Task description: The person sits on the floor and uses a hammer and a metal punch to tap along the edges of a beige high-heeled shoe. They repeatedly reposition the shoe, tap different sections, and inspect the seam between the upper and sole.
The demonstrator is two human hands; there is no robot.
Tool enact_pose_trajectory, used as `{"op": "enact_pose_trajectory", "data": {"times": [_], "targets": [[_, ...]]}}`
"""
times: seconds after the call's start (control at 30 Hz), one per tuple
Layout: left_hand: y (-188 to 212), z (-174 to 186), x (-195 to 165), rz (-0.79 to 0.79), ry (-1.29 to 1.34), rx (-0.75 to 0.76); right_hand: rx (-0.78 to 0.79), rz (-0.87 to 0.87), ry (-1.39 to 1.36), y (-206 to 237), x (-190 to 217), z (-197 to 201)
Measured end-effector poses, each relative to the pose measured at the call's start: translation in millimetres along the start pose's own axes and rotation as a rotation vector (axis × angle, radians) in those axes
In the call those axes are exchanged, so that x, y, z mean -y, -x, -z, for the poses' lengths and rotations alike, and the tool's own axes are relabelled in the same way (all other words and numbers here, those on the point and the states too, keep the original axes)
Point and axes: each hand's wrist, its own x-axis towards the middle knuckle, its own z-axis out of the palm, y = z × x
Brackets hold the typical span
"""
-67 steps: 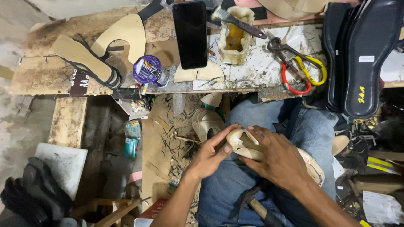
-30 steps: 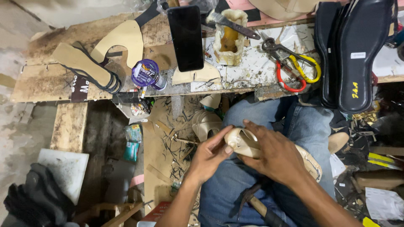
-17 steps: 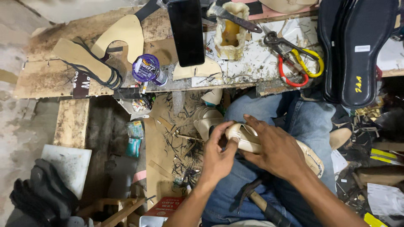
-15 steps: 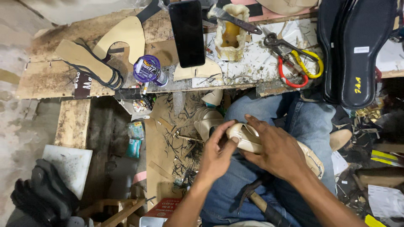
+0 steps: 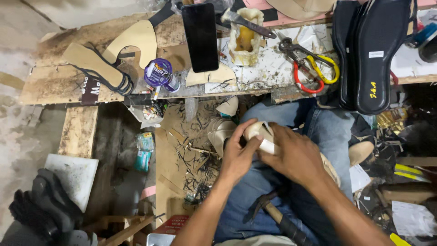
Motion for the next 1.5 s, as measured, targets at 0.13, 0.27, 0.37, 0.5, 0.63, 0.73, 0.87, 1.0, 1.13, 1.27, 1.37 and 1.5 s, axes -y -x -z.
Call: {"op": "enact_pose_trajectory", "data": {"times": [0.13,0.27,0.37,0.5,0.63,0.73,0.87,1.0,1.13,1.27,1.37,1.5], "targets": [[-15,-3,-13,-0.045,0.090,0.012,-0.058,0.071,-0.415,25,12,19],[-29,-7,-13,-0.044,0.272,0.122,0.134,-0.092,-0.737,49,-3,25],[-29,-12,-1,0.029,0.219,0.311,-0.006,-0.028,-0.865,28,-32,16],[-24,-27,17,-0.062,0.173,0.298,0.132,-0.029,-1.094,-1,-64,8],[-29,-38,24,0.093,0.416,0.277,0.478,0.174,-1.094,-32,-74,18],[-34,-43,26,0.100,0.473,0.289,0.592,0.268,-1.110,-51,-74,30],[-37,-48,31,0.087,0.526,0.302,0.691,0.357,-1.016,-67,-77,37],[-38,-50,34,0.060,0.409,0.265,0.737,0.334,-1.035,-67,-82,39],[-37,-50,31,0.148,0.418,0.277,0.727,0.242,-0.961,-59,-88,40],[-35,-51,27,0.040,0.423,0.345,0.770,0.182,-1.019,-58,-95,38],[-34,-52,29,0.038,0.405,0.309,0.797,0.139,-1.058,-63,-100,33],[-35,-51,35,0.063,0.367,0.318,0.761,0.276,-1.047,-63,-100,28]]}}
